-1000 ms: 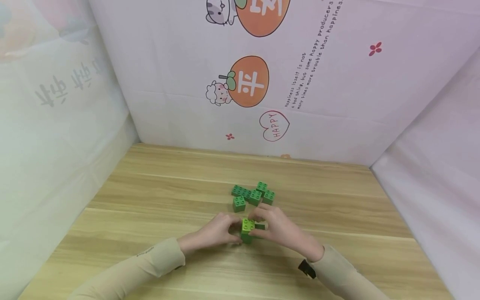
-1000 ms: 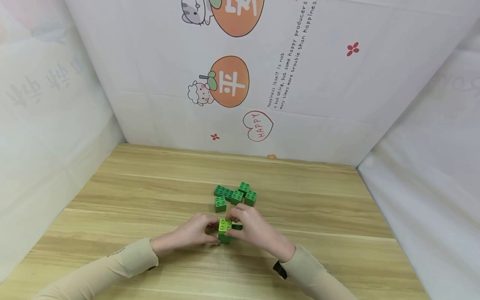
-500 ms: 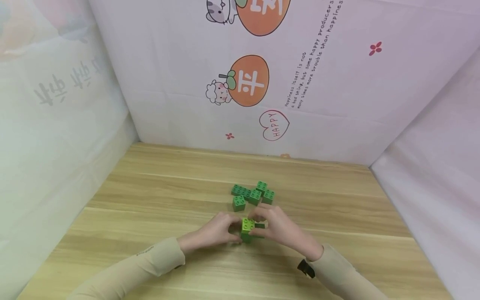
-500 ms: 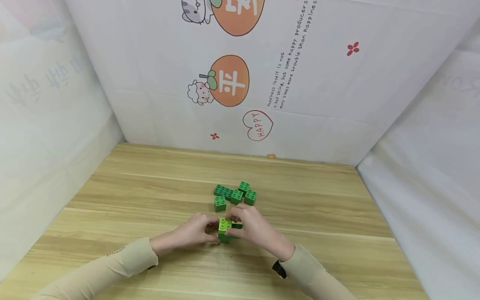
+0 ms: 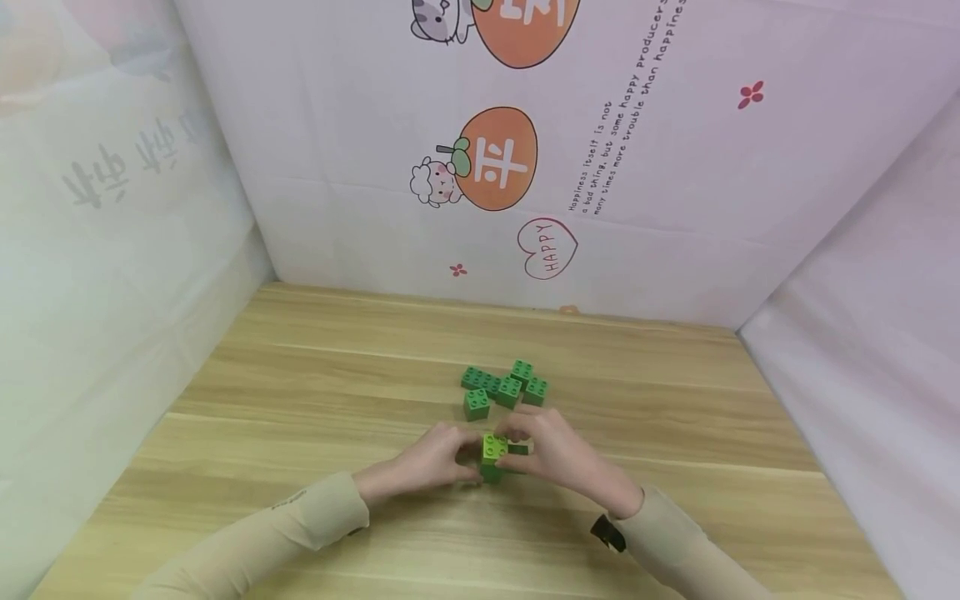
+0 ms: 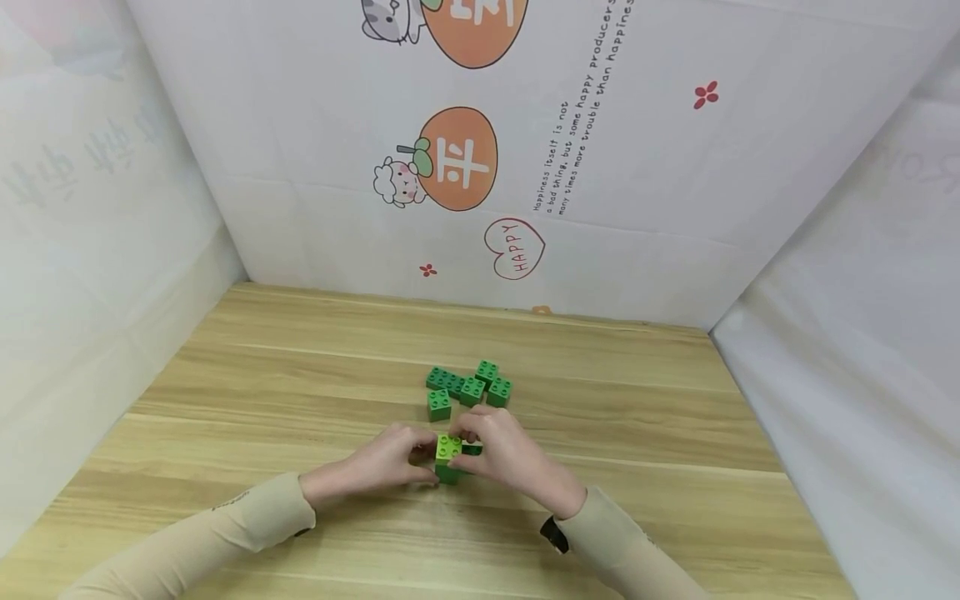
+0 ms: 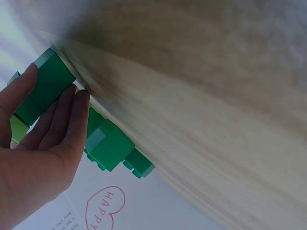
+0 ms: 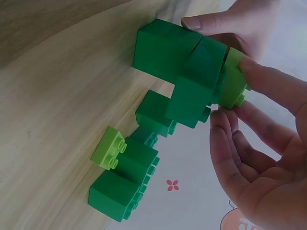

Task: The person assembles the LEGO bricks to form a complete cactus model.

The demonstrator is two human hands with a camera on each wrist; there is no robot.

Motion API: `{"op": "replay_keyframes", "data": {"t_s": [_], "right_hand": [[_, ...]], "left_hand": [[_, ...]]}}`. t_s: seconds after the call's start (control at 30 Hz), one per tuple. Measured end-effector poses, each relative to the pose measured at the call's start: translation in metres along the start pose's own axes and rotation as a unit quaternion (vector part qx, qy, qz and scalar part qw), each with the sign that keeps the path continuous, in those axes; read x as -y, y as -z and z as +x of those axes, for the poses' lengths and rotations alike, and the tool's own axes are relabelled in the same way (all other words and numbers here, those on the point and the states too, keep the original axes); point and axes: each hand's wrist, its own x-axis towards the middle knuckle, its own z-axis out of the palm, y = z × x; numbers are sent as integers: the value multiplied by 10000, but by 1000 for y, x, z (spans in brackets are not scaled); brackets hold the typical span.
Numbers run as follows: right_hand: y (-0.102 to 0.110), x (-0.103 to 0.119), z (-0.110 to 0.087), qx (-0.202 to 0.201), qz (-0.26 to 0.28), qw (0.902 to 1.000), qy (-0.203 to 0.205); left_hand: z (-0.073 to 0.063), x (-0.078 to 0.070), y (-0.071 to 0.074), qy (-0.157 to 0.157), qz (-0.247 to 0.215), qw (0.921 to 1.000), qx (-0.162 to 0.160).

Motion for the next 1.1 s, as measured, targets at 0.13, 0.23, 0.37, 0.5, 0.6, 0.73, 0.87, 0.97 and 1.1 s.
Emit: {"op": "replay_keyframes", "data": {"t_s": [0.13,0.23,0.37,0.5,0.6,0.73,0.87,0.97,1.1], "right_hand": [[1,0,1,23,19,10000,-11],[1,0,1,7,14,10000,-5],[0,1,1,-45,-27,10000,9],[-1,2,1,-88,-38,10000,2],[-1,2,2,-86,-21,10000,8],[-1,1,2,-23,75,10000,4],[-1,0,2,53,161,9999,-31],[-1,-1,2,97,190,9998,-60],[-1,-4,1,135,216,9997,-63]], "left_hand": [[0,0,0,-56,7,10000,-11],[1,0,0,-42,-7,10000,-6],[1,0,0,28,14,10000,43],[1,0,0,65,53,9999,66],[1,1,0,43,79,9999,50],[1,1,0,26,116,9999,46],[1,2,0,-25,139,9999,17],[0,2,0,-73,77,9999,-11],[0,2,0,-78,9,10000,-13]]}}
